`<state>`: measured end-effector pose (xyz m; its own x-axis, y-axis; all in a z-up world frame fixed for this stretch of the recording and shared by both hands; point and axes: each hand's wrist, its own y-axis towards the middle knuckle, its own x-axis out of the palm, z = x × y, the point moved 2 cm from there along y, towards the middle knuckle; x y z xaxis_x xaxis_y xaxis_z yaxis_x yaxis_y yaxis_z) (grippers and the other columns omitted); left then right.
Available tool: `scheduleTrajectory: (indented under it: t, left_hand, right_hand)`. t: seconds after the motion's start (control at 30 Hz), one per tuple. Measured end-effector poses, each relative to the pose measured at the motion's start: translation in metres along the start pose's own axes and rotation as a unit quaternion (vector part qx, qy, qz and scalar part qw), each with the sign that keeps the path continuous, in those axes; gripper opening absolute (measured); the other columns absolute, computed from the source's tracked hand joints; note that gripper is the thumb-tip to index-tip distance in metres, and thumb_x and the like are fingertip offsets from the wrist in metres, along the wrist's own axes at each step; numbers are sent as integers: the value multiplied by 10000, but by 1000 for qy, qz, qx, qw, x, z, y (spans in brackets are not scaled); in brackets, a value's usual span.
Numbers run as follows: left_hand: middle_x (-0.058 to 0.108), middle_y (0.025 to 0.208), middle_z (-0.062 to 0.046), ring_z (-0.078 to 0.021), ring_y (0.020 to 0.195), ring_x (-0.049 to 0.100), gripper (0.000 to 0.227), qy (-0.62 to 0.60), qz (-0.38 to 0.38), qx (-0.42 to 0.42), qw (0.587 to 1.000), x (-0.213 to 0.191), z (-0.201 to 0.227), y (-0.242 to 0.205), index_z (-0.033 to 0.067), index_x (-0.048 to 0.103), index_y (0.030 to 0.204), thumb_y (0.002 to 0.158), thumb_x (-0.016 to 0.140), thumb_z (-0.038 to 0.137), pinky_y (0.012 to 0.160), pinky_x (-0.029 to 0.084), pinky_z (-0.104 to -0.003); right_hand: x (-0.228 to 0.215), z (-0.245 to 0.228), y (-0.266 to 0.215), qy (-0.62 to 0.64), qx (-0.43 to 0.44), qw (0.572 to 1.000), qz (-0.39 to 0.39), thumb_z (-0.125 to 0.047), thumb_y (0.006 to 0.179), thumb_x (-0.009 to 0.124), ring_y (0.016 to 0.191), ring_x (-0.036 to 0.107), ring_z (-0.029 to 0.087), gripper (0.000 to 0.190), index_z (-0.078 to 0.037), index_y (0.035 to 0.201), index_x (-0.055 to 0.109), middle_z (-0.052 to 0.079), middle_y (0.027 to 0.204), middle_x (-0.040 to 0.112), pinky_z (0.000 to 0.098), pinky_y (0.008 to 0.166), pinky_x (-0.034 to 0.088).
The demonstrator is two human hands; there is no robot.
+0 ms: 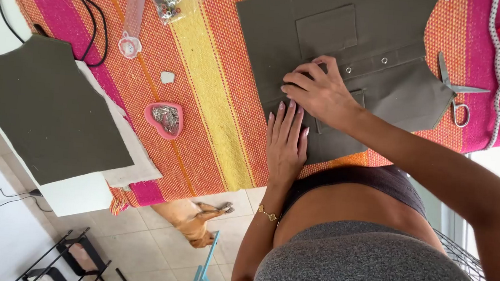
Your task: The person is sewing eyelets onto a piece of dark fabric. They use a red eyelet setting tool to secure the eyelets in place. The person also uses scissors to trim excess material from the fabric.
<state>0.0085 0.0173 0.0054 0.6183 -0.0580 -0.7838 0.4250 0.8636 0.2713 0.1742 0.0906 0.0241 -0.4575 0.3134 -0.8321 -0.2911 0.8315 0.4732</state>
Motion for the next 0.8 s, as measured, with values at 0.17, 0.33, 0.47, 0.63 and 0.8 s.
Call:
scheduleTrajectory:
  t: [0.17,0.33,0.47,0.63,0.8]
  left_hand:
    - [546,1672,-110,-317,1583,481,448,2,-5,-1,1000,0,0,-2,93,629,1543,1121,609,243,1335,348,-507]
    - [552,1665,-113,-320,1583,480,452,0,-10,-2,1000,0,-1,-1,87,631,1541,1117,608,242,1336,344,-510]
    - [552,1666,-113,-324,1583,482,448,0,-16,-8,1000,-1,0,-3,87,634,1538,1119,606,241,1338,343,-514]
    - [550,1668,-110,-325,1588,476,450,-3,-15,-8,1000,0,-1,-3,86,631,1540,1119,605,243,1340,341,-514]
    - [546,1671,-110,-320,1585,478,458,2,-15,-5,1000,0,-1,-3,90,618,1555,1122,599,237,1339,340,-509]
  right_hand:
    - [0,13,12,119,95,988,7,-142,1108,732,1009,696,269,102,-126,1012,764,-9,1078,739,487,962,472]
    - [0,10,-1,102,80,992,3,-232,1123,732,1096,704,182,122,-201,1014,776,-79,1134,750,402,1011,431]
    - [3,3,-9,68,36,997,-1,-191,1103,747,1179,681,212,96,-170,1025,799,-16,1195,766,448,1058,419]
    - [6,-2,-13,23,15,1000,-13,-187,1123,693,1209,656,229,112,-153,1062,780,-8,1239,752,496,1094,419]
    - [12,6,-7,31,80,996,-2,-245,1143,695,1080,675,175,152,-220,1017,776,-100,1169,743,414,989,438]
